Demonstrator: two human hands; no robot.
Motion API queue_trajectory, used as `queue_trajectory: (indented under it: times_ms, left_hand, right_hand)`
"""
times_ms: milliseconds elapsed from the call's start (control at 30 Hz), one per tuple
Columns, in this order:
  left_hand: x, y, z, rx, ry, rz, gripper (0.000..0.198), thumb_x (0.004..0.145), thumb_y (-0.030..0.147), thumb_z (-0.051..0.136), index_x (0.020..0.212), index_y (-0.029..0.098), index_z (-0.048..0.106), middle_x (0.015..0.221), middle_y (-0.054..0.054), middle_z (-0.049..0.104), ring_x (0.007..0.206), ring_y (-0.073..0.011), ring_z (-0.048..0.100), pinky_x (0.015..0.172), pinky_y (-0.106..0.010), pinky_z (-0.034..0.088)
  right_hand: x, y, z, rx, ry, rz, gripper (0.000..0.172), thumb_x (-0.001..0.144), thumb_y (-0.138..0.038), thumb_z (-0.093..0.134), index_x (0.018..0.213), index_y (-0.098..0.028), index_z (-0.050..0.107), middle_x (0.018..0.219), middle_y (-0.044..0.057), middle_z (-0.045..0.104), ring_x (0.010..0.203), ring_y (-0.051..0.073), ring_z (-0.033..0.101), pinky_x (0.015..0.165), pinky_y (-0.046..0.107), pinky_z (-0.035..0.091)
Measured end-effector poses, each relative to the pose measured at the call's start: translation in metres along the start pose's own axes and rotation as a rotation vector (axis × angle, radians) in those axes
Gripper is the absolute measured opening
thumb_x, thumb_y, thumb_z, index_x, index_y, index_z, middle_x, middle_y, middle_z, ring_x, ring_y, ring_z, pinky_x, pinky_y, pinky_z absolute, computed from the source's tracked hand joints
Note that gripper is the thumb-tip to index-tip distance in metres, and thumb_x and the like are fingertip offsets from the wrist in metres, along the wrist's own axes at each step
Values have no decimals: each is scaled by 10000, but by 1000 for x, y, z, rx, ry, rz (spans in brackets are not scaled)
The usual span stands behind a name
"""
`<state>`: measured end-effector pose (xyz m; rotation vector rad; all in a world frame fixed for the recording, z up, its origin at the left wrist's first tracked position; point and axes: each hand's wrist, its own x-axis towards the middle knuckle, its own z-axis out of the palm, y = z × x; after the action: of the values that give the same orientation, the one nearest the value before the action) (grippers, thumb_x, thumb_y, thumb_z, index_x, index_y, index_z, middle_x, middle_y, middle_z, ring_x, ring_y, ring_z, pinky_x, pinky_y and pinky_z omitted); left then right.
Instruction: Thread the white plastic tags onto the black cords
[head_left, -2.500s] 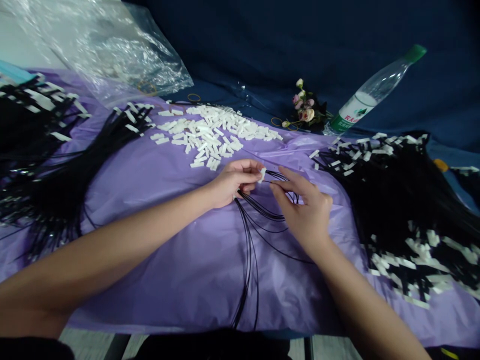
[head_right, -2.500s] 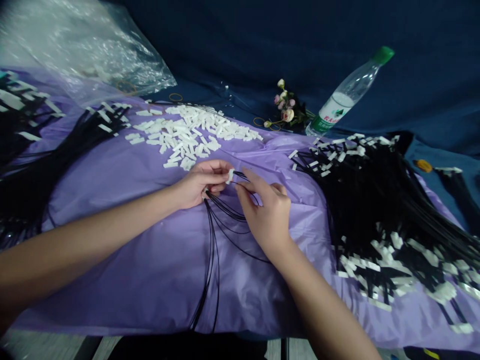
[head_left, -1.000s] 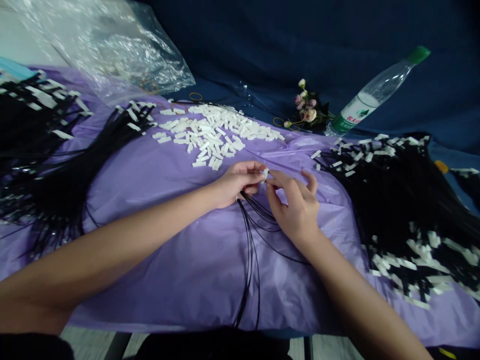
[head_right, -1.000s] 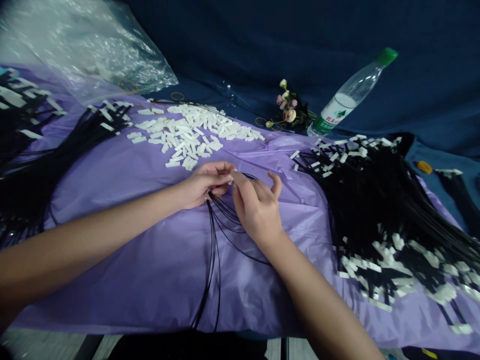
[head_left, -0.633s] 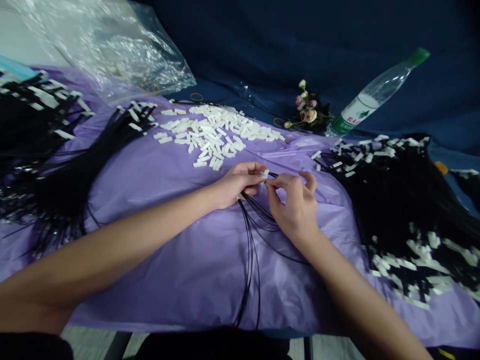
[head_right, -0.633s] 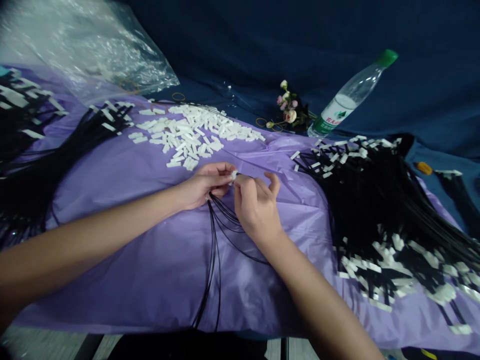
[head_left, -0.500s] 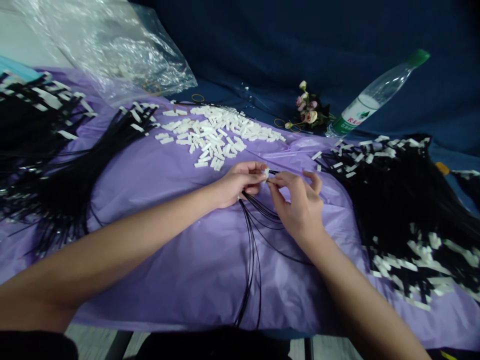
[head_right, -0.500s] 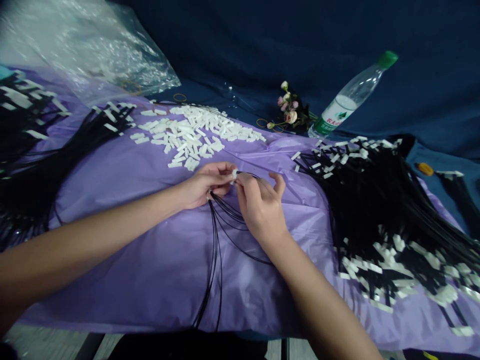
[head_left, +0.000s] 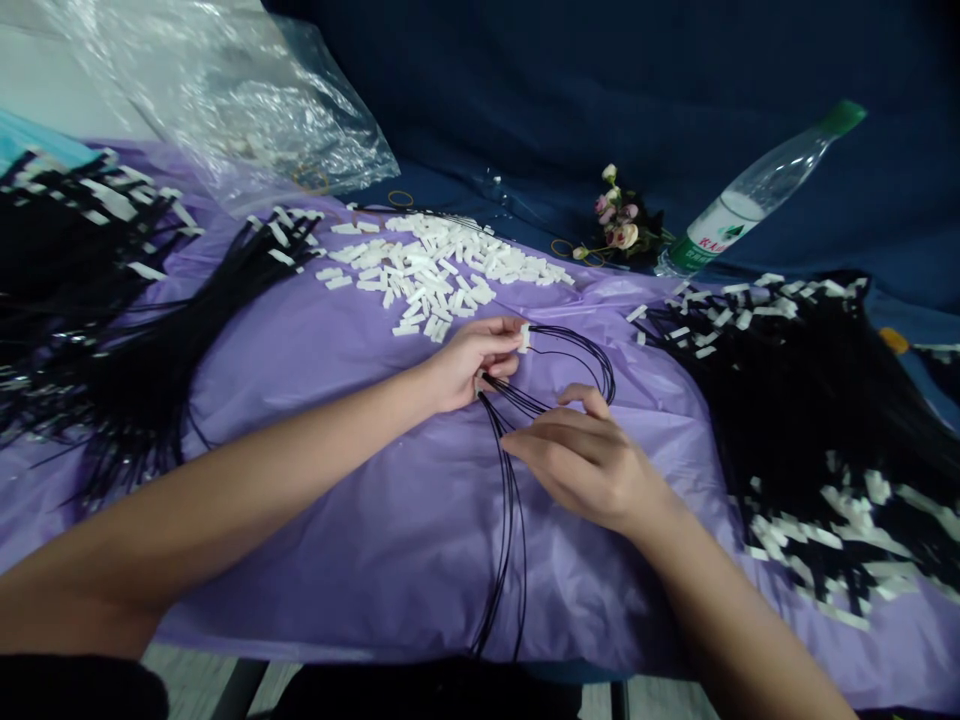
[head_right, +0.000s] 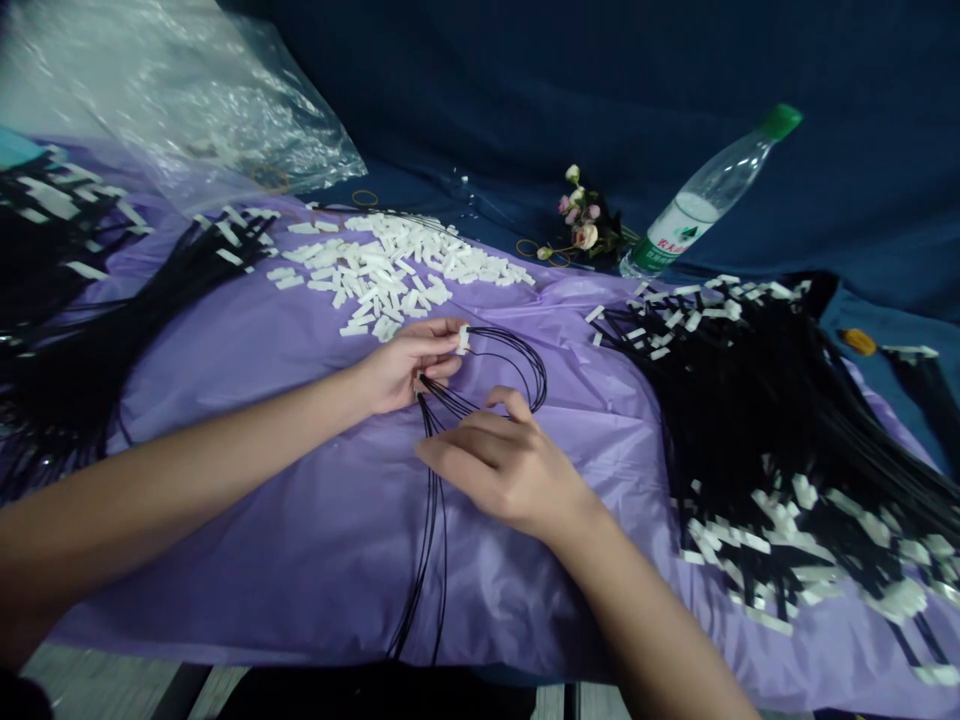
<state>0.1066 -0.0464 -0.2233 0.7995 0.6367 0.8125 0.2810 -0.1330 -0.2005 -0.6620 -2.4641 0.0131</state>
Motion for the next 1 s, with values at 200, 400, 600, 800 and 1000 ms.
queue_trajectory:
  times_ms: [200, 400, 600, 800, 1000]
  left_hand:
    - [0, -1, 1, -2, 17, 8, 107, 786, 131, 589, 883, 154, 548, 621, 50, 405, 413, -23, 304, 397, -193, 116]
    - [0, -1, 1, 5, 13, -6, 96, 781, 132, 594, 859, 155, 542, 653, 41, 422, 412, -18, 301, 395, -195, 96]
    - [0, -1, 1, 6, 11, -7, 75, 786, 147, 599, 838, 155, 546, 648, 39, 417, 409, -19, 302, 387, -192, 84]
    - [0, -2, -1, 13, -11, 0, 78, 787, 155, 603, 839, 160, 545, 630, 48, 397, 413, -22, 299, 382, -183, 100]
    - [-1, -3, 0, -4, -5, 3, 123, 763, 140, 621, 866, 158, 555, 593, 61, 356, 419, -34, 298, 376, -183, 76]
  right_hand:
    - [5, 1, 4, 29, -52, -44, 208, 903, -75, 534, 1070, -177, 605, 893, -6, 740, 800, 129, 655, 843, 366, 437]
    - [6, 4, 1, 41, -22, -69, 178, 896, -111, 569, 1036, -197, 640, 899, 0, 751, 792, 130, 678, 816, 356, 499]
    - [3, 10, 1, 117, 41, -91, 162, 884, -117, 591, 1018, -180, 656, 911, 20, 752, 853, 147, 703, 878, 387, 535]
    - [1, 15, 8, 155, 107, -88, 207, 850, -104, 618, 1023, -207, 666, 898, 17, 749, 839, 151, 705, 867, 380, 558]
    - [-3, 17, 19, 331, 342, 164, 419, 745, -11, 656, 1106, -218, 612, 853, 18, 727, 778, 154, 700, 787, 330, 581]
